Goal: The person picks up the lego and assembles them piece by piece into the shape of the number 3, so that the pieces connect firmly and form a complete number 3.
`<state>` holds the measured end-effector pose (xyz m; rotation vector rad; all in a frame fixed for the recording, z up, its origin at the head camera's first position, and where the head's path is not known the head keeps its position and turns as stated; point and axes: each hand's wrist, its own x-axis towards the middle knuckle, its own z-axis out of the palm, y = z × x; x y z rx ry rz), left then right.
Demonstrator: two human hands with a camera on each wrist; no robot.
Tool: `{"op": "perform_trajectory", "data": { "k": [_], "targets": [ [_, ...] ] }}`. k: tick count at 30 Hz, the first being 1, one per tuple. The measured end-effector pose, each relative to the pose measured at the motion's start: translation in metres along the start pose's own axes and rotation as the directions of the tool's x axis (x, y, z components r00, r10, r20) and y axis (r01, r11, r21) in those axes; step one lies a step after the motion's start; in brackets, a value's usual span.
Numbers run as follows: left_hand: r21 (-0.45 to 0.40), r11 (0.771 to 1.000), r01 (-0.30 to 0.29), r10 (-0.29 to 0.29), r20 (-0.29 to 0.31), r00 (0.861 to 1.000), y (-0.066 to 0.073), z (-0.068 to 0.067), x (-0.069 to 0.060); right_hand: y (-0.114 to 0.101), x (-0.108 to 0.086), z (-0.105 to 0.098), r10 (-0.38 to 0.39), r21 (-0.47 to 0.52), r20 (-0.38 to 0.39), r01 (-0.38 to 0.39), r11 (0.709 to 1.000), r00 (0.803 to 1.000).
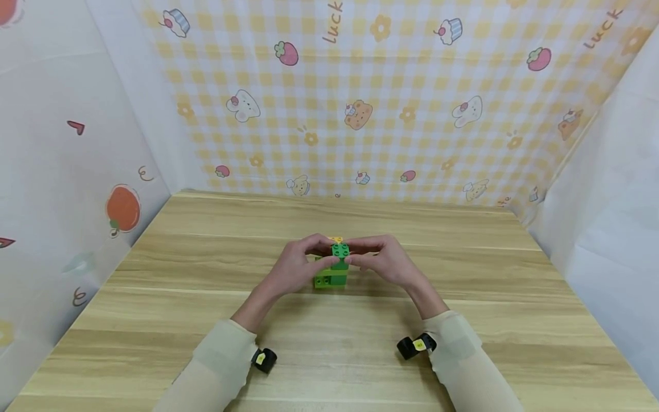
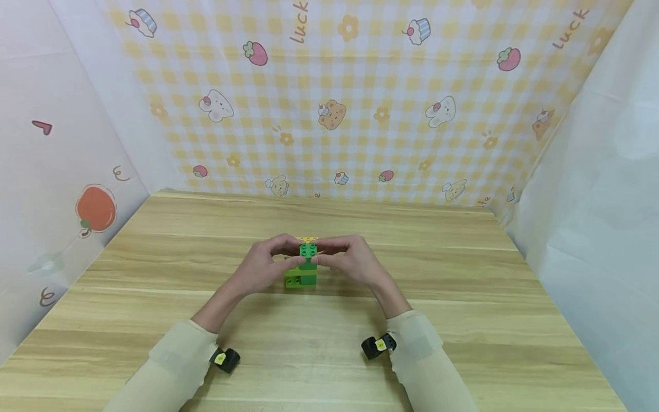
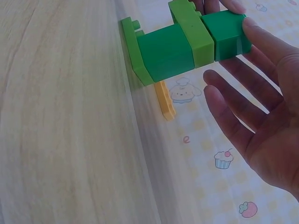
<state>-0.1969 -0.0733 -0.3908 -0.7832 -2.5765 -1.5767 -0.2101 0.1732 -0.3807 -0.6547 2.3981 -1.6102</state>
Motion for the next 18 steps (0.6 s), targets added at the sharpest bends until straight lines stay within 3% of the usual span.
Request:
{"op": "perform_trajectory", "data": {
  "k": [18],
  "targets": [
    [-0.009,1.0,-0.014,0.014,0.027,1.0,-0.0033,-0.0031,0.0013,-0.0003,-0.0007,0.0015,0.022,0.014,0.006,-0.022,1.0,1.0]
  ]
}}
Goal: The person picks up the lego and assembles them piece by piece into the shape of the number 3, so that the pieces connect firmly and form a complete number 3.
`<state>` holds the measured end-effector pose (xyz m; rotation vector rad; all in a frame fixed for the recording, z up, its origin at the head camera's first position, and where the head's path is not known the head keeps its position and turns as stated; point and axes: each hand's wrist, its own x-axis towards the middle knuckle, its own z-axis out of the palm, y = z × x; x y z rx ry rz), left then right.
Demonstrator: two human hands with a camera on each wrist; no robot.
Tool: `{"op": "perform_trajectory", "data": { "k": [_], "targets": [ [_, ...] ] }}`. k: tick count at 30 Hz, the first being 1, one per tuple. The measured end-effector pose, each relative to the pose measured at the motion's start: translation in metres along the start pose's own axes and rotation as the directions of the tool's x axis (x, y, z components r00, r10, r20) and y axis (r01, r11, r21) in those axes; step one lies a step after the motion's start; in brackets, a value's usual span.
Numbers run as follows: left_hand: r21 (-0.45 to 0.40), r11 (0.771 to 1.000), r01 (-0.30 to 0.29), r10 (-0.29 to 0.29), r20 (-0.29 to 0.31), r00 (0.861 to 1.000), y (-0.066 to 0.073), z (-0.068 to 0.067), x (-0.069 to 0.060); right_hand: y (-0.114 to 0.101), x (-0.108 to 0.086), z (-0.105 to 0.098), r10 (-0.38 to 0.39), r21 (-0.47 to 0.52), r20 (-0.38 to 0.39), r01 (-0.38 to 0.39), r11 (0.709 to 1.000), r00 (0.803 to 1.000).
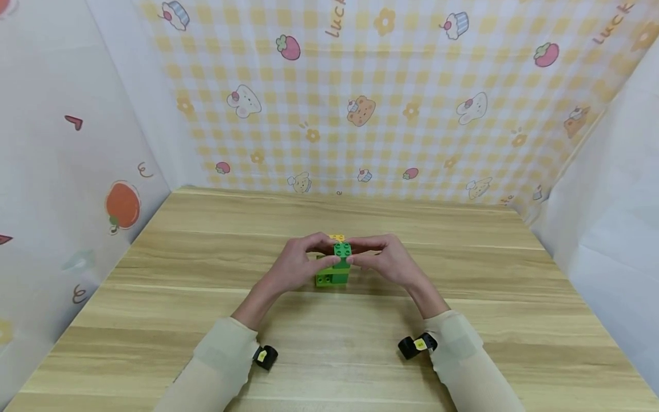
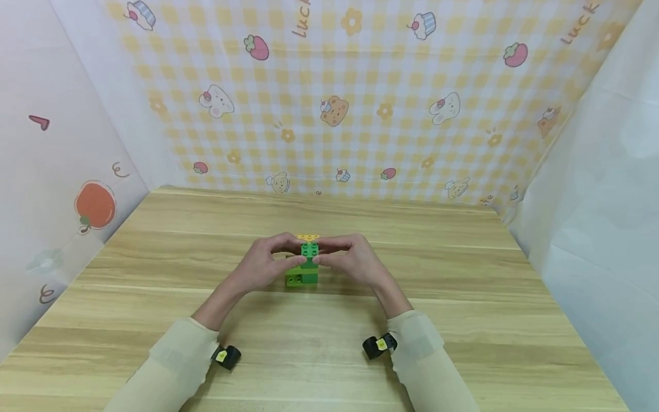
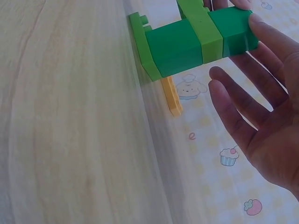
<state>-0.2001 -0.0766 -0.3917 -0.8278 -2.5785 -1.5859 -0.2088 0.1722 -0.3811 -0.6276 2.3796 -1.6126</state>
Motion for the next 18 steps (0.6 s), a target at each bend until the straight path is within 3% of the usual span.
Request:
{"op": "perform_trajectory", "data": {
  "k": [5,13,18],
  "targets": [
    [0.004,1.0,-0.002,0.002,0.0,1.0,0.002,-0.001,-0.0003,0.0001,0.0005,-0.0002,0.008,0.0,-0.004,-0.008,1.0,1.0],
    [-0.013,0.992,0.124,-0.124,-0.021,0.992,0.0035,-0.0024,-0.0013,0.0012,0.0002,-0.0009,0.012,0.009,-0.005,-0.012,1.0,1.0],
    [0.002,0.99,0.138,-0.138,-0.01,0.99,0.0016,-0.0024,-0.0023,0.003,-0.0004,-0.0001,0.024,0.01,-0.012,-0.024,1.0,1.0]
  ]
}}
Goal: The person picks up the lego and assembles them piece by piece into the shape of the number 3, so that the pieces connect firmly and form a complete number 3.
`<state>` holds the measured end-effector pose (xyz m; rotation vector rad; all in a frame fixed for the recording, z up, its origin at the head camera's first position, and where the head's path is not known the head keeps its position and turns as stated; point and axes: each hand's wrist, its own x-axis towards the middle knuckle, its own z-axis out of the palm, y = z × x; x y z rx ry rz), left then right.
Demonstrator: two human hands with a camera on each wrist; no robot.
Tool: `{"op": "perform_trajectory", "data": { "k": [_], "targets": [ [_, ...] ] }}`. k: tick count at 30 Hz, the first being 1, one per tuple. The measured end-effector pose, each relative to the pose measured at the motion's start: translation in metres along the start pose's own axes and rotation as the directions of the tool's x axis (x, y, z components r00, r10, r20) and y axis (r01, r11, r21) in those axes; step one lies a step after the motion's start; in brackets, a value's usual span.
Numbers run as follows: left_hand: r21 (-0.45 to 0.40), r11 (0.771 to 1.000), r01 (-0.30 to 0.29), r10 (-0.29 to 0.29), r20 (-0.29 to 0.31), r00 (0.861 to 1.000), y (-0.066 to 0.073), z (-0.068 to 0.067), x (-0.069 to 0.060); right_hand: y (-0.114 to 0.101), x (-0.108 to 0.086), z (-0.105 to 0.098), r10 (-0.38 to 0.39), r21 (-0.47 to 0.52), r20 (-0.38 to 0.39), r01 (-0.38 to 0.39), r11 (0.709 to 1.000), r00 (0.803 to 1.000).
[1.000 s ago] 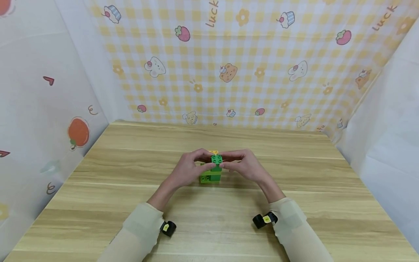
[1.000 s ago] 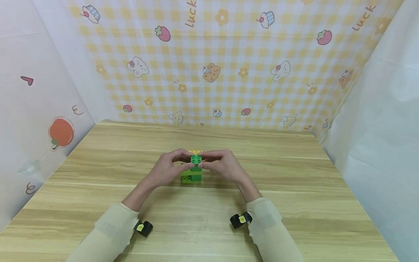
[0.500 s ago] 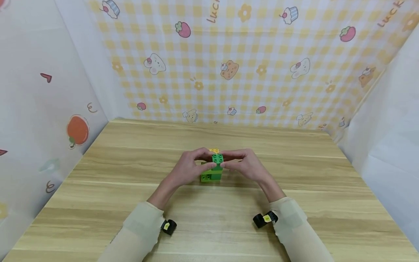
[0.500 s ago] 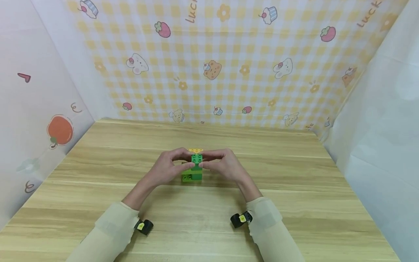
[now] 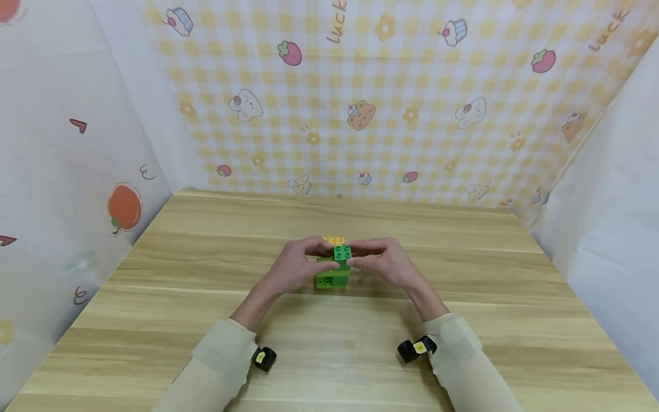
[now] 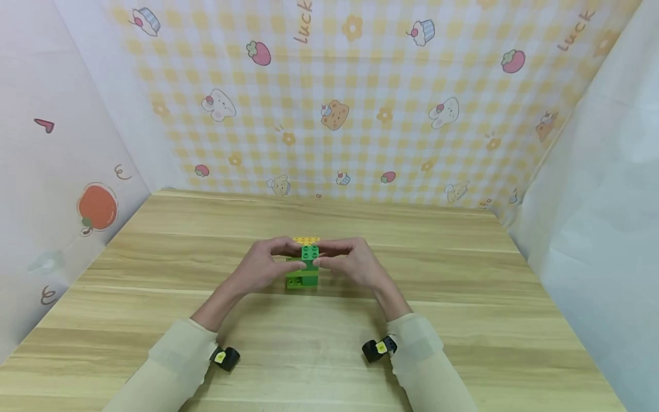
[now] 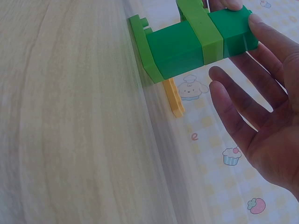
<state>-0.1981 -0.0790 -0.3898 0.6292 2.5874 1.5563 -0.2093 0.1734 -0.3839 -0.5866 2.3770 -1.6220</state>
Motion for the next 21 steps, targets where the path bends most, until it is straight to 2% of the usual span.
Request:
{"op": "perform_trajectory", "data": {
  "k": [5,8,10,16,21],
  "targets": [
    [-0.02,0.999,0.025,-0.025,0.028,0.999,-0.002,-0.004,-0.001,0.003,-0.001,0.0,0.019,0.002,-0.008,-0.019,1.0,1.0],
    [-0.042,0.998,0.052,-0.051,0.026,0.998,-0.003,-0.009,0.0,0.003,-0.001,0.0,0.022,-0.002,-0.018,-0.022,1.0,1.0],
    [-0.042,0.997,0.062,-0.062,0.01,0.998,-0.005,-0.012,0.0,0.003,-0.001,0.0,0.023,0.0,-0.02,-0.023,1.0,1.0],
    [0.031,0.997,0.064,-0.062,-0.06,0.996,-0.015,-0.019,0.006,0.002,0.001,0.0,0.023,0.026,-0.01,-0.023,0.999,1.0],
    [0.072,0.993,0.091,-0.084,-0.093,0.992,-0.02,-0.024,0.013,0.001,0.001,0.0,0.03,0.017,-0.014,-0.03,0.999,0.999]
  ]
}}
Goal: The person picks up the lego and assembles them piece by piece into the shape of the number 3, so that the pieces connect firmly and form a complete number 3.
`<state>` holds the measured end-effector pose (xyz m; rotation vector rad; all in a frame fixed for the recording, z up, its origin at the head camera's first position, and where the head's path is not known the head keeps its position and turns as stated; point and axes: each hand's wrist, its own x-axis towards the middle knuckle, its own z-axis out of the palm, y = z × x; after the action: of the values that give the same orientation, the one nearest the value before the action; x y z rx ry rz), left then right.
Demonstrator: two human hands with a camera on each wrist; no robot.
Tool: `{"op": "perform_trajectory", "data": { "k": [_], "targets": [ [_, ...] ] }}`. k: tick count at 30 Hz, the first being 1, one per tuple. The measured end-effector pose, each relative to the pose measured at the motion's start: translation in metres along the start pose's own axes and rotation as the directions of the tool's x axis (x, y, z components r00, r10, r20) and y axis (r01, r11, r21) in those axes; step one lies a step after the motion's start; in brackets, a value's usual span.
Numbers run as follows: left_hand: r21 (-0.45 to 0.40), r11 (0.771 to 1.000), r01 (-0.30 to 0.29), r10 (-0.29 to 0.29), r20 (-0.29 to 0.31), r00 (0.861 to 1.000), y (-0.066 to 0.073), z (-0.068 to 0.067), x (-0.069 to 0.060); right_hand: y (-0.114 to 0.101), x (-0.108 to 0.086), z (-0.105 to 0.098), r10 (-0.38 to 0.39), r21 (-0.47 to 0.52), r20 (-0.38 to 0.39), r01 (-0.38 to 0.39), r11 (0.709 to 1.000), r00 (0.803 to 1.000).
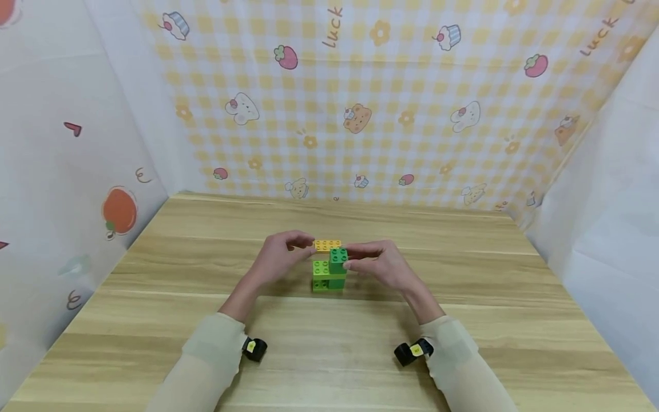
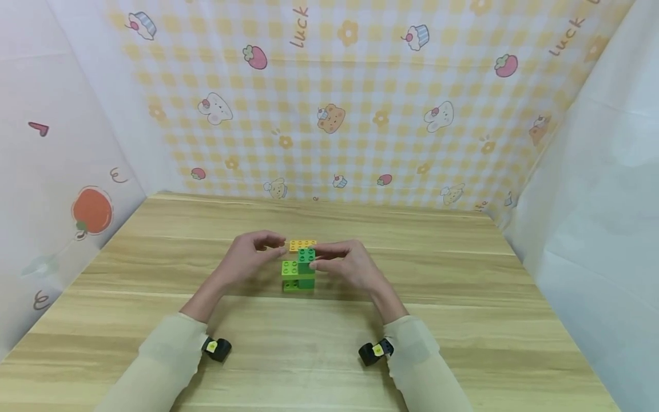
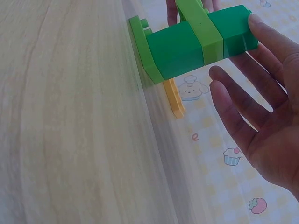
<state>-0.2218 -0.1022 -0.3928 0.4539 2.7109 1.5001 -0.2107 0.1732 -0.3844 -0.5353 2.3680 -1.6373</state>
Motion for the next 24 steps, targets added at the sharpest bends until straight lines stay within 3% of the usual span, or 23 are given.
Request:
{"op": "perform_trajectory", "data": {
  "k": [10,24],
  "targets": [
    [0.066,0.993,0.096,-0.097,0.017,0.995,0.001,-0.004,0.013,-0.001,0.0,0.001,0.003,0.006,0.003,-0.003,1.0,1.0],
    [0.12,0.987,0.102,-0.114,0.093,0.989,-0.002,-0.002,0.027,0.001,0.0,0.001,-0.013,0.001,-0.003,0.013,1.0,1.0]
  ]
}}
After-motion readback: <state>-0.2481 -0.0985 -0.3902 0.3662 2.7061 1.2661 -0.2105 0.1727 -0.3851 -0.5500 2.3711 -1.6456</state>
